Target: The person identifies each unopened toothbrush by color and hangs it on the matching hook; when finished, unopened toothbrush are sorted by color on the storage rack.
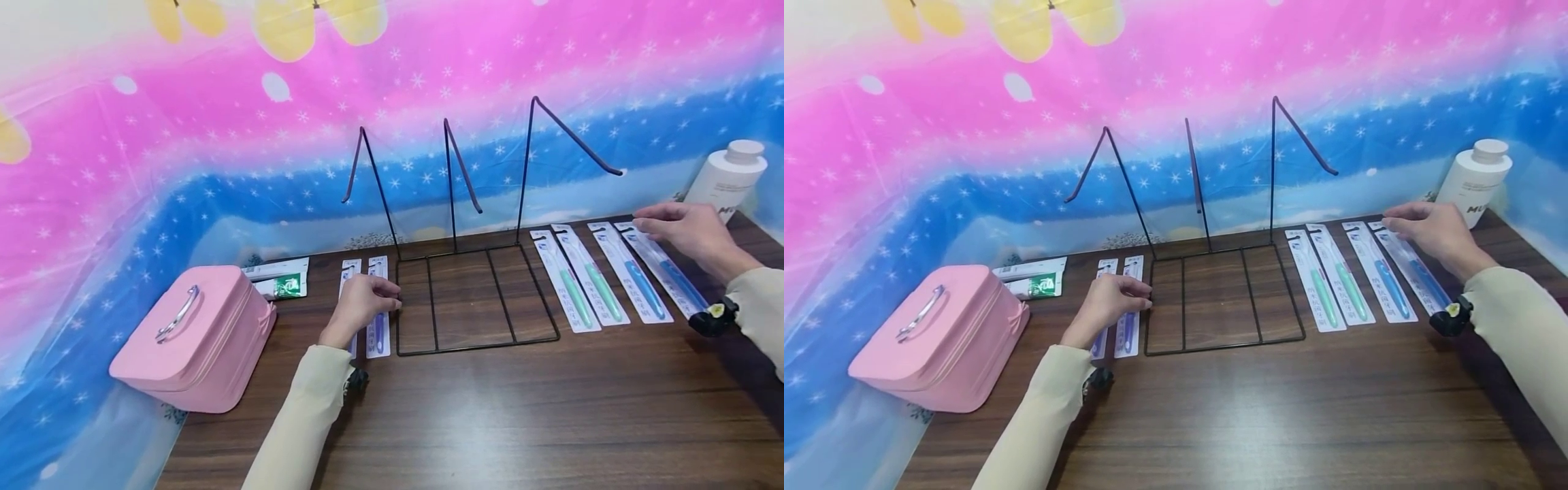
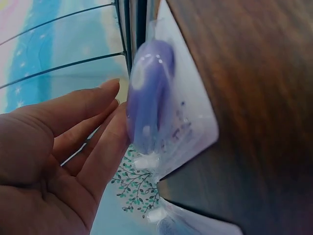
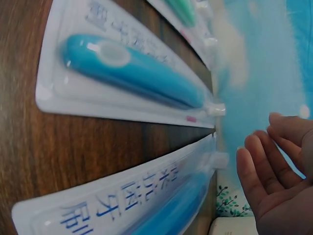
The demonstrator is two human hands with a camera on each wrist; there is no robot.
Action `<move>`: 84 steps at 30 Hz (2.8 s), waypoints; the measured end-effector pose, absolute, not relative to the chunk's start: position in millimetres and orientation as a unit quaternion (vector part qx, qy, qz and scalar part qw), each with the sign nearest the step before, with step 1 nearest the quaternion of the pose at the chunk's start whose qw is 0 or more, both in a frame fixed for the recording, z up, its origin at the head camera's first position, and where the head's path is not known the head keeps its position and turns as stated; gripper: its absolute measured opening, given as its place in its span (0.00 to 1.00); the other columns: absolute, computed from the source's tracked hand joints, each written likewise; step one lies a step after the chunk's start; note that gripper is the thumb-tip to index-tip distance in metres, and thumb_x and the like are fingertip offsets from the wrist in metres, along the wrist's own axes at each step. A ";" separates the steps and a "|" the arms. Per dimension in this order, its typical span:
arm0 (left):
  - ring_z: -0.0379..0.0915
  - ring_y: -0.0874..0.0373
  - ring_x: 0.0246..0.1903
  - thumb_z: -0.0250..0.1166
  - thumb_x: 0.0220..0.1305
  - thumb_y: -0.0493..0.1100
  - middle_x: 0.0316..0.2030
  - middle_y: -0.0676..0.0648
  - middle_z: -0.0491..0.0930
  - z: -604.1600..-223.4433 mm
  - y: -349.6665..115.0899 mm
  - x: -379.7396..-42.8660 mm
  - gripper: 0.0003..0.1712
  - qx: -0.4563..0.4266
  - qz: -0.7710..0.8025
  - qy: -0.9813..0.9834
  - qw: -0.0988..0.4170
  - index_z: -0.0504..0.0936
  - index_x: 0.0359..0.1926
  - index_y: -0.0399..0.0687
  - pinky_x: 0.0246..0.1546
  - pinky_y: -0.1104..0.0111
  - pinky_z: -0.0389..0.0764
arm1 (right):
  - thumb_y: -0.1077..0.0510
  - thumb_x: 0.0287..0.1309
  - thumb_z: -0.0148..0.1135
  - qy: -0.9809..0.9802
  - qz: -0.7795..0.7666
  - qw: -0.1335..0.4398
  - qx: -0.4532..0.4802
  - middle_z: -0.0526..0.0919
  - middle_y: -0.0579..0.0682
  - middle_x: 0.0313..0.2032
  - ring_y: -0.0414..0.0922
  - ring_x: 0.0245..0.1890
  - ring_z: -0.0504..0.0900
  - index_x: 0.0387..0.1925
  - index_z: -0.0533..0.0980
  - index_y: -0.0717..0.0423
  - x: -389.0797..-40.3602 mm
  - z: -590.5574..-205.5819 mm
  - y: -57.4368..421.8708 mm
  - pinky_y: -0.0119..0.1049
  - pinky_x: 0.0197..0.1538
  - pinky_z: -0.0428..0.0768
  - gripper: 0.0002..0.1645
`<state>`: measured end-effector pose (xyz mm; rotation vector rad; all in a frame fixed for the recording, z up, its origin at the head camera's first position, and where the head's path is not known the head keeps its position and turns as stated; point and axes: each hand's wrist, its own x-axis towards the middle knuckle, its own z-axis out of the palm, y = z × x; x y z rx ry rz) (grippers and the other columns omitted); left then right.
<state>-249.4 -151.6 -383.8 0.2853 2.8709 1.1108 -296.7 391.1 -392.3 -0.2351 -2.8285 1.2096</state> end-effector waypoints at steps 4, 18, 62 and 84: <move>0.80 0.60 0.33 0.74 0.54 0.37 0.35 0.50 0.85 -386.2 -149.6 -252.7 0.12 0.090 0.349 0.933 0.018 0.88 0.42 0.43 0.37 0.65 0.80 | 0.27 0.59 0.51 -0.920 0.384 0.024 -0.074 0.64 0.69 0.64 0.70 0.59 0.63 0.65 0.70 0.57 -295.5 -395.8 394.6 0.70 0.55 0.59 0.46; 0.78 0.57 0.32 0.75 0.52 0.37 0.34 0.50 0.84 -388.9 -145.2 -258.6 0.11 0.041 0.348 0.936 0.037 0.89 0.39 0.46 0.36 0.63 0.79 | 0.33 0.62 0.55 -0.936 0.338 0.018 -0.099 0.65 0.75 0.57 0.71 0.54 0.63 0.59 0.70 0.67 -299.8 -405.6 404.2 0.67 0.50 0.63 0.43; 0.78 0.57 0.33 0.76 0.51 0.38 0.35 0.50 0.84 -389.4 -145.5 -258.3 0.11 0.045 0.334 0.941 0.024 0.89 0.38 0.46 0.35 0.64 0.80 | 0.38 0.60 0.62 -0.928 0.335 0.156 -0.041 0.77 0.66 0.51 0.43 0.39 0.75 0.65 0.68 0.64 -261.3 -296.0 364.0 0.37 0.41 0.72 0.42; 0.78 0.58 0.33 0.76 0.51 0.37 0.37 0.49 0.84 -388.9 -144.6 -257.1 0.11 0.051 0.330 0.942 0.023 0.89 0.38 0.45 0.36 0.64 0.80 | 0.71 0.56 0.65 -0.823 0.505 0.218 0.143 0.79 0.46 0.43 0.35 0.41 0.79 0.60 0.75 0.55 -166.7 -247.4 292.8 0.17 0.41 0.73 0.29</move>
